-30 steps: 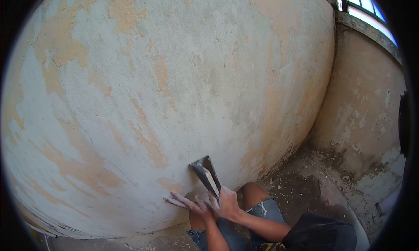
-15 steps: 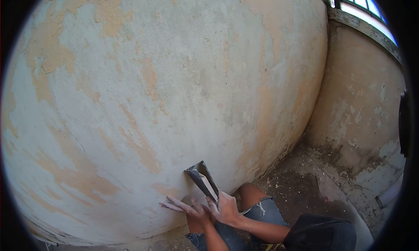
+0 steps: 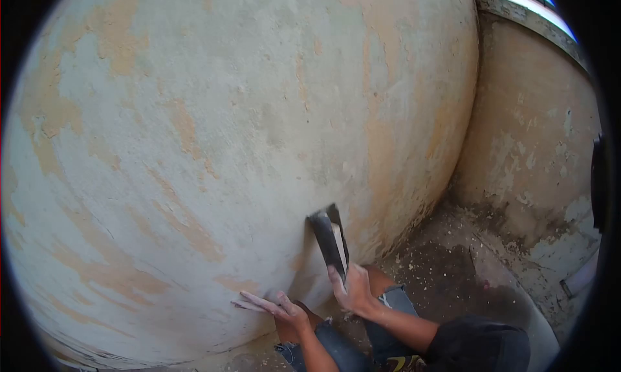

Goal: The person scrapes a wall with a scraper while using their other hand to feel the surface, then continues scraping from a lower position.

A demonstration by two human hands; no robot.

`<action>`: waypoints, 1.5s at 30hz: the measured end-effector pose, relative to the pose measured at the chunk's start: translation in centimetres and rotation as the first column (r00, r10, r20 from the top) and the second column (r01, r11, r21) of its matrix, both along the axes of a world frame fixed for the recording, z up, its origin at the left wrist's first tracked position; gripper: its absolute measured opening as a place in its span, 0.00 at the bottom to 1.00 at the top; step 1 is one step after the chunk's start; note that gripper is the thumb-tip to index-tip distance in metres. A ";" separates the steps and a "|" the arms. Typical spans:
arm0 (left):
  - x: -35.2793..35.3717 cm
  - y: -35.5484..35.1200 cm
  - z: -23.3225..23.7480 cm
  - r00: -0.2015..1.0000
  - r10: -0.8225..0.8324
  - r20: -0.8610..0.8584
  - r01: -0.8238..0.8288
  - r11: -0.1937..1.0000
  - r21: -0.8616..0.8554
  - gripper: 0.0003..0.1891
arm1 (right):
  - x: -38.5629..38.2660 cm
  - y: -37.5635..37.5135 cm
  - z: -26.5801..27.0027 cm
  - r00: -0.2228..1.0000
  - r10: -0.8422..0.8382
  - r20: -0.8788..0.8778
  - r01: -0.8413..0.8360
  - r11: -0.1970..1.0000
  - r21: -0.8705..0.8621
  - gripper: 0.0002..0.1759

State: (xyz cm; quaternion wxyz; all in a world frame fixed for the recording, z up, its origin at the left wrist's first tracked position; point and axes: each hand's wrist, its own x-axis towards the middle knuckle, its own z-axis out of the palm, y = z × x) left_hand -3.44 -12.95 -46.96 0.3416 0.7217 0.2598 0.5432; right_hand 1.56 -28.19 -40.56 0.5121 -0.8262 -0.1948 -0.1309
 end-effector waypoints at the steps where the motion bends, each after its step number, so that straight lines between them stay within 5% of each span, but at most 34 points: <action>1: -0.1 -0.3 0.8 1.000 -0.004 -0.015 0.004 1.000 -0.021 0.48 | 0.5 -0.1 1.8 1.000 -0.007 -0.028 0.007 1.000 0.003 0.15; 3: 0.1 -0.8 1.2 1.000 -0.023 -0.022 0.022 0.999 -0.037 0.49 | 3.4 0.0 6.7 0.997 -0.011 0.074 0.002 0.993 0.121 0.16; 8: 0.6 0.1 -0.1 1.000 0.015 0.012 -0.015 1.000 0.010 0.48 | 0.5 -1.2 0.9 0.999 -0.029 0.044 0.025 0.996 0.085 0.16; 11: 0.4 -0.2 0.5 1.000 -0.002 0.017 0.002 1.000 -0.012 0.48 | 1.3 -1.5 2.1 0.999 -0.026 0.037 0.023 0.997 0.078 0.16; 15: -0.1 -0.7 1.2 0.999 0.017 -0.038 -0.017 1.000 -0.016 0.48 | 4.4 -1.5 7.9 0.990 -0.031 0.140 0.020 0.997 0.079 0.16; 20: 0.5 0.1 0.1 1.000 -0.001 0.025 0.001 1.000 -0.001 0.47 | 2.0 -1.6 2.5 0.974 -0.100 0.205 0.100 0.995 0.009 0.14; 27: 0.1 -0.3 0.5 0.999 -0.015 -0.029 0.014 1.000 -0.012 0.47 | 4.3 -1.1 7.0 0.976 -0.087 0.201 0.092 0.996 -0.012 0.16; 35: 0.7 0.3 -0.3 0.999 0.011 0.033 -0.012 1.000 0.016 0.46 | 1.6 -1.9 1.9 0.993 -0.069 0.097 0.076 0.994 -0.073 0.16; 40: 0.3 -0.4 1.0 1.000 -0.025 0.009 0.025 1.000 -0.014 0.47 | 4.6 -1.4 8.3 0.984 -0.062 0.166 0.059 0.998 0.021 0.17; 45: 0.5 0.2 0.3 1.000 0.006 0.022 -0.006 1.000 0.014 0.47 | 2.4 -1.8 4.8 0.973 -0.098 0.207 0.098 0.995 0.007 0.16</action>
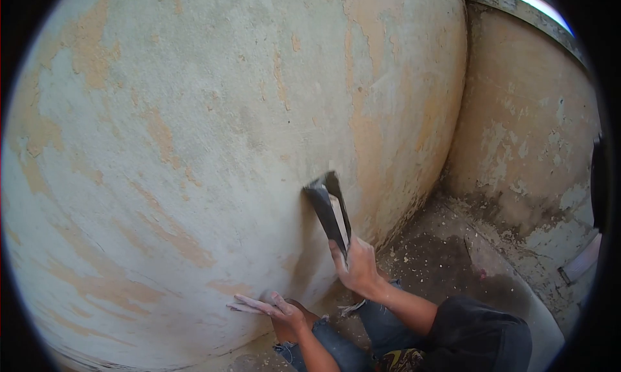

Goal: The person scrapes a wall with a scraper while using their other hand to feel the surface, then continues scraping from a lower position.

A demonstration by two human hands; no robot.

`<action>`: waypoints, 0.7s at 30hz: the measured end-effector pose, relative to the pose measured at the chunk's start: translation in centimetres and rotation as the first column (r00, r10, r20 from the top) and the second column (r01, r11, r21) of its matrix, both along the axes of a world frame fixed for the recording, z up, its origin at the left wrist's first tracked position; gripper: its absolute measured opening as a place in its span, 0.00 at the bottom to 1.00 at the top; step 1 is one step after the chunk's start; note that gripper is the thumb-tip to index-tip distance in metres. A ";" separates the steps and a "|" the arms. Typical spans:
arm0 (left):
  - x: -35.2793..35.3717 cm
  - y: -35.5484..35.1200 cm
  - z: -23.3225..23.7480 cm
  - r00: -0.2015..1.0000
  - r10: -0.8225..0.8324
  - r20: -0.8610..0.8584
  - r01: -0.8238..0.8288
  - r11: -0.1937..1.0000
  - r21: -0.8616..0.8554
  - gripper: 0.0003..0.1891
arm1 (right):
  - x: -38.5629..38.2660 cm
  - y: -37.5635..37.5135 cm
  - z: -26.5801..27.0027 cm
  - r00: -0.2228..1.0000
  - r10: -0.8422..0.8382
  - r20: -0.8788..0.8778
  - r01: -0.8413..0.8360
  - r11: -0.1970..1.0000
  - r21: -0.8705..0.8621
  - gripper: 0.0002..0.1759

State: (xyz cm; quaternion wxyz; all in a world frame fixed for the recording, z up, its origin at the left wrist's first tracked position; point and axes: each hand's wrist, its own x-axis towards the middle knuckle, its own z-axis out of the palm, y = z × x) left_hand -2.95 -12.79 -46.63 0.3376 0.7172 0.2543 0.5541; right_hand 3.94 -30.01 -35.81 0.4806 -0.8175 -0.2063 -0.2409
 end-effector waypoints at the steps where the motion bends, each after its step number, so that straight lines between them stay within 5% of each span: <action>1: 0.0 0.1 -0.1 1.000 0.003 -0.008 -0.003 1.000 0.007 0.46 | -0.3 -0.2 -0.5 1.000 -0.009 -0.003 0.009 1.000 -0.015 0.16; 9: -0.2 -1.4 1.4 0.999 0.040 0.006 -0.040 0.997 0.069 0.41 | 2.8 -0.3 3.6 0.999 -0.010 -0.054 0.010 1.000 0.002 0.17; 14: -0.1 -0.1 -0.4 1.000 0.002 -0.007 -0.002 1.000 0.005 0.47 | -0.7 -0.2 -1.8 0.990 0.033 -0.135 -0.032 0.999 0.008 0.17; 21: -0.1 -0.5 0.2 0.997 0.062 -0.037 -0.061 0.998 0.031 0.44 | 1.7 -0.8 3.3 0.993 0.044 -0.113 -0.044 0.999 -0.005 0.20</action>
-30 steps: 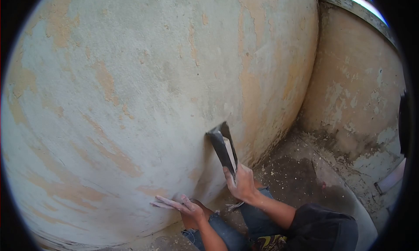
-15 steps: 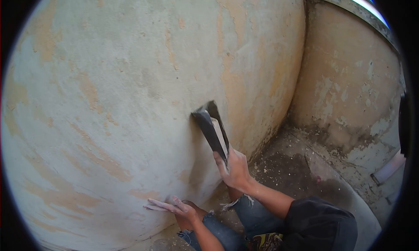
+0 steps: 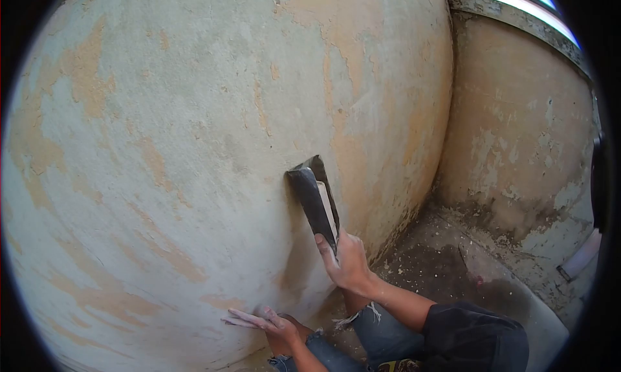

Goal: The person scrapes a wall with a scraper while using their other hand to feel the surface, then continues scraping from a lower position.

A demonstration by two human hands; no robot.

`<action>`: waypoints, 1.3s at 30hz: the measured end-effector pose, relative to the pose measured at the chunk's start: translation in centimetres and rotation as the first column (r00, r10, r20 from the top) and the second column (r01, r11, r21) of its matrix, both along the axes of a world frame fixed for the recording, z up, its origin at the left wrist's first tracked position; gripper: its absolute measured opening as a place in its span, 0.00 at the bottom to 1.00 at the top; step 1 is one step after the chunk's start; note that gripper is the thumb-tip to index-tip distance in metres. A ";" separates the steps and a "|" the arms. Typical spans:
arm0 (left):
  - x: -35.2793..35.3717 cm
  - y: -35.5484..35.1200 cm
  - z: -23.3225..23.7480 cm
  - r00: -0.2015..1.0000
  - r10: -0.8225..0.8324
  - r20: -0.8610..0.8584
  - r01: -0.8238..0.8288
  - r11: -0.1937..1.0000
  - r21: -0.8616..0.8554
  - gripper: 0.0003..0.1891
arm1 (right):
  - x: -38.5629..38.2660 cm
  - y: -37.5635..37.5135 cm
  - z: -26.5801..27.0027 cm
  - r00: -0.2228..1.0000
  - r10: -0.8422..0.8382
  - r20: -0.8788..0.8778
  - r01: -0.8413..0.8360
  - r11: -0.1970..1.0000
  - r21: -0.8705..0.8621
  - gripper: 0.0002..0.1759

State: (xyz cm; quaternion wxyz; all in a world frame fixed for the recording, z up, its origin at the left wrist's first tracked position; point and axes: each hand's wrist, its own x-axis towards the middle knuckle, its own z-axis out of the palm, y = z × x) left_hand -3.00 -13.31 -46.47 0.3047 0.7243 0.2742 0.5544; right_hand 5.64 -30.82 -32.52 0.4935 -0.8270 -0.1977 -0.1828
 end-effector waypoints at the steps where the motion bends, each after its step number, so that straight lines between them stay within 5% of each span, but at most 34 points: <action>1: -0.1 0.0 0.0 1.000 0.007 0.008 -0.007 1.000 0.003 0.44 | 0.2 0.2 0.1 1.000 -0.003 0.007 0.003 1.000 0.019 0.20; 8: 0.4 0.3 -0.1 0.999 -0.030 0.024 0.031 0.999 -0.037 0.46 | -2.1 -0.4 -5.3 1.000 -0.015 -0.022 0.015 1.000 -0.001 0.17; 14: 0.1 0.2 -0.6 0.998 -0.050 0.038 0.052 0.998 -0.044 0.49 | 0.8 0.3 1.2 1.000 0.000 0.007 -0.001 0.996 0.085 0.18; 20: 0.2 0.4 -0.7 0.998 -0.050 0.043 0.051 0.998 -0.027 0.48 | -1.8 -0.1 -8.4 0.998 0.055 -0.036 -0.054 0.998 0.035 0.18; 26: -0.4 -0.2 0.4 0.999 -0.052 -0.001 0.052 0.997 -0.051 0.48 | 2.4 -0.8 -1.4 0.995 0.090 -0.047 -0.083 0.987 0.140 0.20; 34: 0.3 1.1 -1.9 1.000 -0.014 -0.007 0.014 0.998 0.061 0.44 | -1.6 -1.9 -11.2 0.988 0.016 -0.150 -0.008 0.999 0.054 0.20; 39: 0.4 0.2 -0.7 0.999 0.027 -0.032 -0.024 0.996 0.086 0.43 | 1.7 -1.8 -6.9 0.992 0.063 -0.112 -0.056 0.996 0.066 0.21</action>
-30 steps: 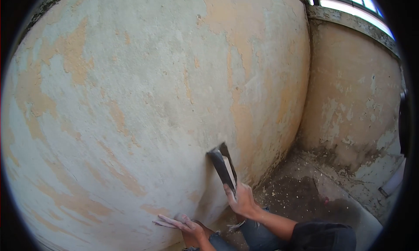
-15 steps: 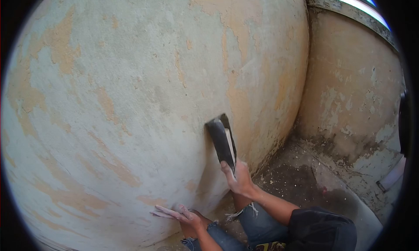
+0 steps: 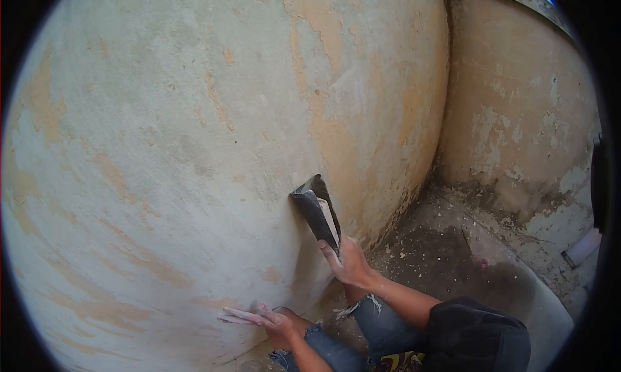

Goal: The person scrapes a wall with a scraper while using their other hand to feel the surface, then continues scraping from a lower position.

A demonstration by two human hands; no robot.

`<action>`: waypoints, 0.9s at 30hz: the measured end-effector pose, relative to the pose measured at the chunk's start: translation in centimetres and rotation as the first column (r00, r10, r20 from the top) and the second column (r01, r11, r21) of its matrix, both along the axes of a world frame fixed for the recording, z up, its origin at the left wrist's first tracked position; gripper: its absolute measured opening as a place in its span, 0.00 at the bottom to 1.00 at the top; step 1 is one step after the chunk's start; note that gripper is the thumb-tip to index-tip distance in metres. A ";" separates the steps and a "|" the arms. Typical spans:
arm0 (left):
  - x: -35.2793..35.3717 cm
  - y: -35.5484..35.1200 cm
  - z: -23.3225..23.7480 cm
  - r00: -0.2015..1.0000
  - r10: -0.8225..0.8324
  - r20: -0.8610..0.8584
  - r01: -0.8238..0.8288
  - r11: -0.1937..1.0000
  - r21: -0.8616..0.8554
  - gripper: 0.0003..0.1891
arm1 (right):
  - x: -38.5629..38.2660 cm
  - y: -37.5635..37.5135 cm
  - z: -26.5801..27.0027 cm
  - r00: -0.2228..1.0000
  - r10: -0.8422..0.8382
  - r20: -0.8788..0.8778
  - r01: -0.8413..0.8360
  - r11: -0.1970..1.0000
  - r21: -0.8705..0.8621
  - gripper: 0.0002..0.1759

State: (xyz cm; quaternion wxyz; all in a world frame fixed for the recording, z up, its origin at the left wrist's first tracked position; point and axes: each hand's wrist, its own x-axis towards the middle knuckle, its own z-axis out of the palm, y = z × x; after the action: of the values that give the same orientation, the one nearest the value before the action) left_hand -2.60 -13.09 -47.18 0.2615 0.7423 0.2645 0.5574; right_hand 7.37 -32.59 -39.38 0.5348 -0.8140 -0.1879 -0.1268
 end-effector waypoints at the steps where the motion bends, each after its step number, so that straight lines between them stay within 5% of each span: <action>1: 0.0 -0.1 0.1 1.000 0.000 0.000 0.000 1.000 0.009 0.43 | 0.2 0.1 0.3 0.999 0.001 0.046 -0.003 0.999 0.052 0.20; 6: 1.5 -2.0 1.7 0.997 -0.046 0.069 0.055 0.990 -0.133 0.43 | -2.5 -0.6 -7.0 0.999 -0.006 -0.046 0.008 0.999 0.039 0.17; 9: 0.6 -3.5 2.5 0.982 -0.105 0.155 0.150 0.936 -0.317 0.44 | -1.1 -1.2 -4.5 1.000 0.021 0.018 -0.021 1.000 0.001 0.17; 10: 0.3 -2.3 1.3 0.984 -0.106 0.144 0.147 0.937 -0.316 0.44 | 0.0 -1.2 -2.7 0.996 0.037 0.079 -0.035 0.999 -0.037 0.18; 12: 0.7 0.8 -0.6 1.000 -0.021 0.011 0.020 0.995 0.095 0.44 | 1.0 -0.8 -0.1 0.994 0.050 0.096 -0.049 0.999 -0.017 0.18; 20: 1.5 1.0 -1.4 0.999 0.014 0.030 -0.015 0.999 0.049 0.43 | -3.2 -0.7 -6.6 0.994 0.058 -0.098 -0.053 0.998 0.046 0.17; 25: 0.7 -0.6 0.2 1.000 0.009 0.021 -0.008 1.000 -0.018 0.42 | 0.7 0.4 1.0 0.993 0.097 0.066 -0.101 0.993 0.058 0.19; 27: 0.7 -0.5 0.0 0.999 -0.006 0.034 0.007 1.000 -0.022 0.41 | -0.3 1.0 -1.5 0.993 0.117 -0.003 -0.116 0.991 0.063 0.18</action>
State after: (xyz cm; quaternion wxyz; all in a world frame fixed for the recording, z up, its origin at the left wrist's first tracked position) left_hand -1.94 -13.58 -47.23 0.2756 0.7308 0.2638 0.5660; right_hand 7.10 -31.63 -40.84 0.5673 -0.7848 -0.2293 -0.0985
